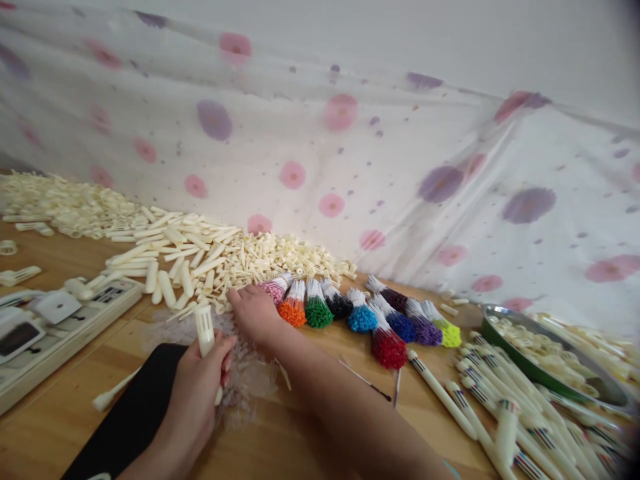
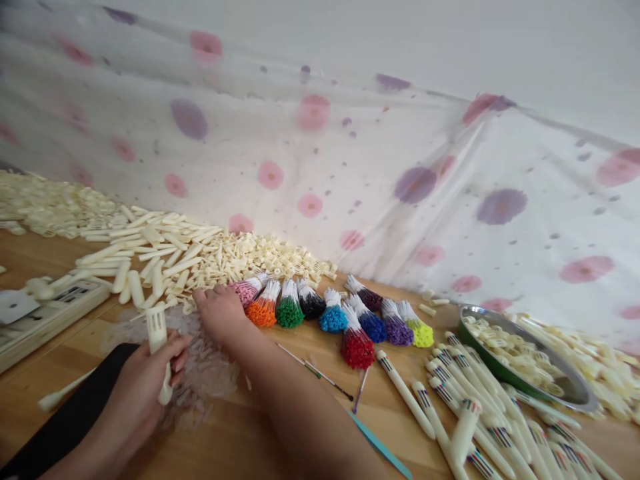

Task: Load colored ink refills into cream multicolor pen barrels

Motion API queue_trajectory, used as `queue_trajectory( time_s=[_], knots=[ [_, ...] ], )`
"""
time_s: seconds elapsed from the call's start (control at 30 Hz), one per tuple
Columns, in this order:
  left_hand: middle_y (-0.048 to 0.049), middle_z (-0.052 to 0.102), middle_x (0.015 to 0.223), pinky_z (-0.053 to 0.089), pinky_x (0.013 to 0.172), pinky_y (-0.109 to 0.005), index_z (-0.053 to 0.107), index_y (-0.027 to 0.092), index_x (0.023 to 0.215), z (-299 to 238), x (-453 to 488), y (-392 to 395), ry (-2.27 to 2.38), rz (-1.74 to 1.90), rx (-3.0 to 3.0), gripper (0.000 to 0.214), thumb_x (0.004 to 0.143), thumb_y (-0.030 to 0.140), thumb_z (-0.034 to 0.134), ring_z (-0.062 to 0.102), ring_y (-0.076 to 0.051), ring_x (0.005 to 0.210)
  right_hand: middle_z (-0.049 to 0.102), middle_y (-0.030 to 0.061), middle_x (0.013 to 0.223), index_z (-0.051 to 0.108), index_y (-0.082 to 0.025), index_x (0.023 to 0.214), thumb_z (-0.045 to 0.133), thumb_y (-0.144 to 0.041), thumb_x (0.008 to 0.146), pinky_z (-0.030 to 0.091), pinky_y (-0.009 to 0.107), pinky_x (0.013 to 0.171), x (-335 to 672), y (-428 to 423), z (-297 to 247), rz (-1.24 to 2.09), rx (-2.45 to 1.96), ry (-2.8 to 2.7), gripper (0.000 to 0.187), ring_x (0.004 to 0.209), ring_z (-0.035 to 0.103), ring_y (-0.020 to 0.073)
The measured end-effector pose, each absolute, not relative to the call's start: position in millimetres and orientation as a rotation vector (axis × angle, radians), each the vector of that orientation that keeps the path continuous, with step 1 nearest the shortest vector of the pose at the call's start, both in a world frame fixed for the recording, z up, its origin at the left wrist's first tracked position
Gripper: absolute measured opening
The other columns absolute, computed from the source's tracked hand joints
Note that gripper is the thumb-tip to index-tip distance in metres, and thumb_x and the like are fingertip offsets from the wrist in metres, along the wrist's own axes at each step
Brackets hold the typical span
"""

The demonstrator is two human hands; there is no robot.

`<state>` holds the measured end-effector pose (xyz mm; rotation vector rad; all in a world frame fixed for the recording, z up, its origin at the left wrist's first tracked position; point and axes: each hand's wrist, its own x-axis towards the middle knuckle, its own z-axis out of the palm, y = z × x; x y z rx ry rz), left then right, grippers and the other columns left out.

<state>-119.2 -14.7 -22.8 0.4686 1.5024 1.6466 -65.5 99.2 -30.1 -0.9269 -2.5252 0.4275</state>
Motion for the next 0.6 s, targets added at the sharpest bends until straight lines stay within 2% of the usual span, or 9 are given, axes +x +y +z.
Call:
queue_trajectory(
  time_s=[0.1, 0.17, 0.3, 0.37, 0.43, 0.5, 0.6],
  knots=[
    [0.0121, 0.038, 0.048, 0.027, 0.034, -0.012, 0.042, 0.021, 0.063, -23.4, -119.8, -14.5, 1.514, 1.669, 0.446, 0.029, 0.053, 0.026, 0.069, 0.033, -0.003, 0.039, 0.060, 0.0082, 0.092, 0.051, -0.016, 0.104, 0.048, -0.006, 0.078, 0.039, 0.039, 0.086, -49.2, 89.8, -24.3, 0.572, -0.908, -2.395, 0.027, 0.093, 0.053, 0.0224],
    [0.0110, 0.041, 0.054, 0.027, 0.034, -0.011, 0.045, 0.021, 0.067, -23.1, -118.1, -15.4, 1.509, 1.667, 0.458, 0.030, 0.055, 0.029, 0.071, 0.036, -0.003, 0.041, 0.058, 0.0034, 0.089, 0.044, -0.020, 0.113, 0.046, -0.010, 0.082, 0.045, 0.032, 0.077, -32.1, 78.8, -22.1, 0.705, -0.895, -2.288, 0.033, 0.084, 0.056, 0.0174],
    [0.0038, 0.053, 0.064, 0.021, 0.030, -0.012, 0.057, 0.020, 0.081, -23.3, -107.8, -18.4, 1.402, 1.513, 0.564, 0.034, 0.061, 0.045, 0.070, 0.048, -0.008, 0.048, 0.058, -0.0011, 0.079, 0.044, -0.020, 0.101, 0.043, -0.024, 0.090, 0.048, 0.023, 0.060, 3.5, 52.7, -28.2, 0.986, -0.827, -2.153, 0.012, 0.067, 0.059, 0.0114],
    [0.0032, 0.054, 0.058, 0.018, 0.029, -0.011, 0.060, 0.018, 0.079, -24.6, -102.7, -19.8, 1.328, 1.374, 0.603, 0.039, 0.061, 0.051, 0.068, 0.044, -0.007, 0.042, 0.058, -0.0009, 0.079, 0.044, -0.020, 0.095, 0.043, -0.035, 0.090, 0.047, 0.022, 0.055, 17.7, 42.6, -31.9, 1.096, -0.806, -2.089, 0.016, 0.061, 0.059, 0.0106],
    [0.0067, 0.047, 0.046, 0.015, 0.029, -0.010, 0.061, 0.016, 0.073, -26.3, -100.9, -20.6, 1.310, 1.302, 0.597, 0.041, 0.056, 0.052, 0.071, 0.033, -0.004, 0.035, 0.059, -0.0001, 0.082, 0.048, -0.020, 0.091, 0.050, -0.042, 0.086, 0.047, 0.022, 0.056, 28.2, 38.6, -32.0, 1.159, -0.788, -2.057, 0.023, 0.062, 0.059, 0.0107],
    [0.0089, 0.043, 0.042, 0.015, 0.029, -0.009, 0.059, 0.015, 0.069, -27.6, -103.0, -20.6, 1.356, 1.331, 0.557, 0.042, 0.049, 0.048, 0.076, 0.027, -0.001, 0.034, 0.060, 0.0014, 0.088, 0.051, -0.019, 0.093, 0.057, -0.040, 0.083, 0.047, 0.022, 0.060, 34.3, 41.9, -28.8, 1.040, -0.819, -2.160, 0.024, 0.070, 0.059, 0.0111],
    [0.0062, 0.052, 0.051, 0.019, 0.031, -0.008, 0.058, 0.015, 0.073, -27.9, -109.0, -19.0, 1.428, 1.408, 0.508, 0.046, 0.046, 0.048, 0.076, 0.033, -0.002, 0.038, 0.059, 0.0045, 0.094, 0.052, -0.016, 0.101, 0.055, -0.025, 0.086, 0.047, 0.023, 0.067, 34.3, 56.4, -23.8, 0.643, -0.929, -2.377, 0.018, 0.079, 0.057, 0.0125]
  ],
)
